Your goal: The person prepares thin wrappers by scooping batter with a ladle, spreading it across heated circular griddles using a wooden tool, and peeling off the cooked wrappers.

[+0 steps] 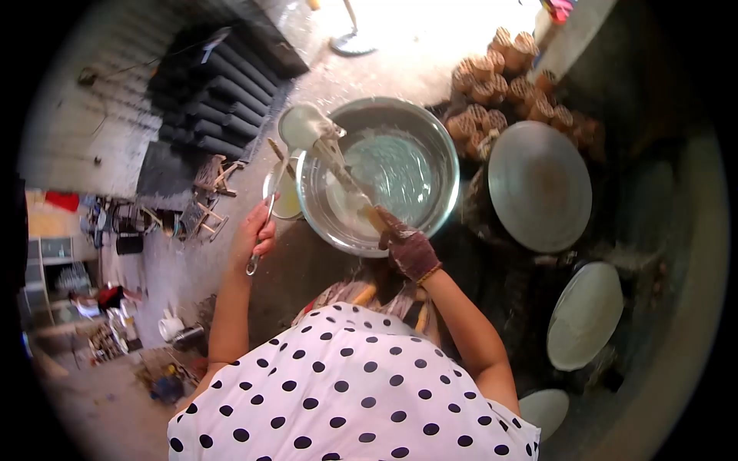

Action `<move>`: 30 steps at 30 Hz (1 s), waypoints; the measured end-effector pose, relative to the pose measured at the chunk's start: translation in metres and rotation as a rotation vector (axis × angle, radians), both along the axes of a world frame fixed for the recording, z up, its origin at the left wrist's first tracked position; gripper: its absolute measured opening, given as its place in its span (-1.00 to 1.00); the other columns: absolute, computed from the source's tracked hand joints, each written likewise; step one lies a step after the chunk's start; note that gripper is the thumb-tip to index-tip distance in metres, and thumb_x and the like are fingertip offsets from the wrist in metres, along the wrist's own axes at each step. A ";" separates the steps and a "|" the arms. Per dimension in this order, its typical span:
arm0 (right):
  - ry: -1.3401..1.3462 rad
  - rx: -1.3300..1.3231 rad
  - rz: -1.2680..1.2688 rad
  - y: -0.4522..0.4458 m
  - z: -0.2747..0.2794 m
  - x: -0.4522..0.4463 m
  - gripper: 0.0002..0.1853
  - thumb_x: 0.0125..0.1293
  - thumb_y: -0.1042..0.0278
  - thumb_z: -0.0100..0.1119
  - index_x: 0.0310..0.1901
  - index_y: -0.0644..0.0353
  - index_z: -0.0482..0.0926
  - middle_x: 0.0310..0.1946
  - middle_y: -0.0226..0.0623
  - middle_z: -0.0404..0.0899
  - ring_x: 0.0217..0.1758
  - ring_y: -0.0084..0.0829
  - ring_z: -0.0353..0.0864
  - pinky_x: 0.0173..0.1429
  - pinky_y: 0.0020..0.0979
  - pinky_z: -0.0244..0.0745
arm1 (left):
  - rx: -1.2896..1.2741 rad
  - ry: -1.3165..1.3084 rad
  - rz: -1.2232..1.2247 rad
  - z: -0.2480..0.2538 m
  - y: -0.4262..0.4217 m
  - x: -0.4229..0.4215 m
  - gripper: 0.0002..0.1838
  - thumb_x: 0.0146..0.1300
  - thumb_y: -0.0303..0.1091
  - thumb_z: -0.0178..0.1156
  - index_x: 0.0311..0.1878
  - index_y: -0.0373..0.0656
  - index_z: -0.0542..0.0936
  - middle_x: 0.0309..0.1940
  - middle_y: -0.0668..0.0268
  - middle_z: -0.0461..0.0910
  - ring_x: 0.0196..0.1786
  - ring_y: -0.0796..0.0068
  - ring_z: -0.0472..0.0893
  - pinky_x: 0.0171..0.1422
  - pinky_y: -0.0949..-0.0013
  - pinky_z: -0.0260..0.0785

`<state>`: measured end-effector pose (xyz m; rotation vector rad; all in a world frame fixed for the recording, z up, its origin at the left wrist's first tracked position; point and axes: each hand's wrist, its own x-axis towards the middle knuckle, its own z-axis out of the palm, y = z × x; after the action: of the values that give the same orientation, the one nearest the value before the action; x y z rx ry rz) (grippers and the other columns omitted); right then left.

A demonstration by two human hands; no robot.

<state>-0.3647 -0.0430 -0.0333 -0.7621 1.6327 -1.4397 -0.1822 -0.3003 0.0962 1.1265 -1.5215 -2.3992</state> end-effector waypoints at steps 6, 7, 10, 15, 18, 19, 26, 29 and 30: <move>0.096 -0.105 0.010 -0.011 0.146 -0.050 -0.41 0.30 0.56 -0.01 0.38 -0.05 0.29 -0.43 -0.43 0.59 -0.63 -0.73 0.36 -0.55 -0.62 0.32 | -0.345 0.192 0.111 0.099 0.009 0.005 -0.57 0.49 -0.20 -0.13 0.36 -0.05 0.32 -0.68 0.48 0.19 -0.81 0.74 0.12 -0.75 0.64 -0.02; 0.125 -0.111 0.023 -0.013 0.158 -0.052 -0.41 0.30 0.56 -0.01 0.38 -0.05 0.29 -0.43 -0.43 0.59 -0.63 -0.73 0.36 -0.55 -0.62 0.32 | -0.350 0.220 0.128 0.103 0.005 0.005 -0.57 0.49 -0.20 -0.13 0.36 -0.05 0.32 -0.68 0.48 0.19 -0.81 0.74 0.12 -0.75 0.64 -0.02; 0.035 -0.159 -0.058 -0.012 0.167 -0.052 -0.43 0.30 0.53 0.04 0.36 0.02 0.29 -0.46 -0.42 0.58 -0.66 -0.74 0.33 -0.58 -0.60 0.29 | -0.422 0.213 0.143 0.089 -0.010 0.005 -0.59 0.49 -0.21 -0.13 0.33 -0.05 0.34 -0.68 0.48 0.21 -0.81 0.72 0.14 -0.75 0.63 -0.02; -0.196 -0.050 -0.056 0.003 0.074 -0.043 -0.46 0.34 0.45 0.06 0.35 -0.02 0.32 -0.46 -0.40 0.57 -0.68 -0.71 0.31 -0.59 -0.59 0.27 | 0.063 0.169 0.081 -0.011 -0.013 -0.006 -0.70 0.50 -0.21 -0.15 0.17 -0.05 0.41 -0.67 0.53 0.22 -0.80 0.78 0.17 -0.75 0.67 -0.01; -0.515 0.167 -0.078 0.010 0.010 -0.041 -0.49 0.37 0.29 0.08 0.35 -0.08 0.33 -0.48 -0.45 0.54 -0.68 -0.70 0.32 -0.63 -0.60 0.24 | 0.618 0.257 0.020 -0.100 -0.026 -0.013 -0.75 0.50 -0.23 -0.16 0.08 -0.06 0.42 -0.67 0.58 0.21 -0.79 0.83 0.17 -0.76 0.69 -0.03; -0.515 0.167 -0.087 0.015 0.010 -0.039 -0.49 0.37 0.29 0.08 0.35 -0.08 0.33 -0.48 -0.45 0.54 -0.68 -0.70 0.32 -0.63 -0.60 0.24 | 0.860 0.295 0.006 -0.116 -0.029 -0.014 -0.77 0.51 -0.24 -0.17 0.05 -0.07 0.42 -0.67 0.60 0.20 -0.79 0.85 0.16 -0.76 0.70 -0.04; 0.278 0.073 0.068 0.039 0.084 -0.065 -0.50 0.38 0.28 0.05 0.35 0.05 0.32 -0.18 -0.31 0.61 -0.50 -0.59 0.53 -0.45 -0.55 0.47 | 0.339 0.220 -0.004 0.034 -0.012 0.014 -0.64 0.51 -0.25 -0.21 0.27 -0.08 0.34 -0.69 0.57 0.17 -0.80 0.84 0.13 -0.79 0.69 -0.06; 0.614 -0.055 0.084 0.037 0.113 -0.073 -0.47 0.37 0.30 0.06 0.36 0.11 0.28 -0.03 -0.27 0.59 -0.42 -0.53 0.59 -0.38 -0.56 0.53 | 0.095 0.137 0.039 0.066 -0.022 0.024 -0.59 0.51 -0.23 -0.20 0.34 -0.09 0.28 -0.69 0.55 0.18 -0.82 0.84 0.10 -0.79 0.70 -0.03; 0.438 -0.040 0.099 0.033 0.115 -0.071 -0.47 0.37 0.31 0.07 0.36 0.11 0.27 -0.06 -0.25 0.60 -0.46 -0.53 0.59 -0.41 -0.55 0.52 | 0.072 0.114 0.025 0.060 -0.030 0.024 -0.59 0.51 -0.22 -0.19 0.35 -0.08 0.28 -0.69 0.55 0.18 -0.82 0.83 0.09 -0.79 0.70 -0.04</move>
<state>-0.4355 -0.0100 0.0819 -1.2302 1.8594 -1.2984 -0.1578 -0.3299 0.1562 0.9963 -1.3892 -2.4740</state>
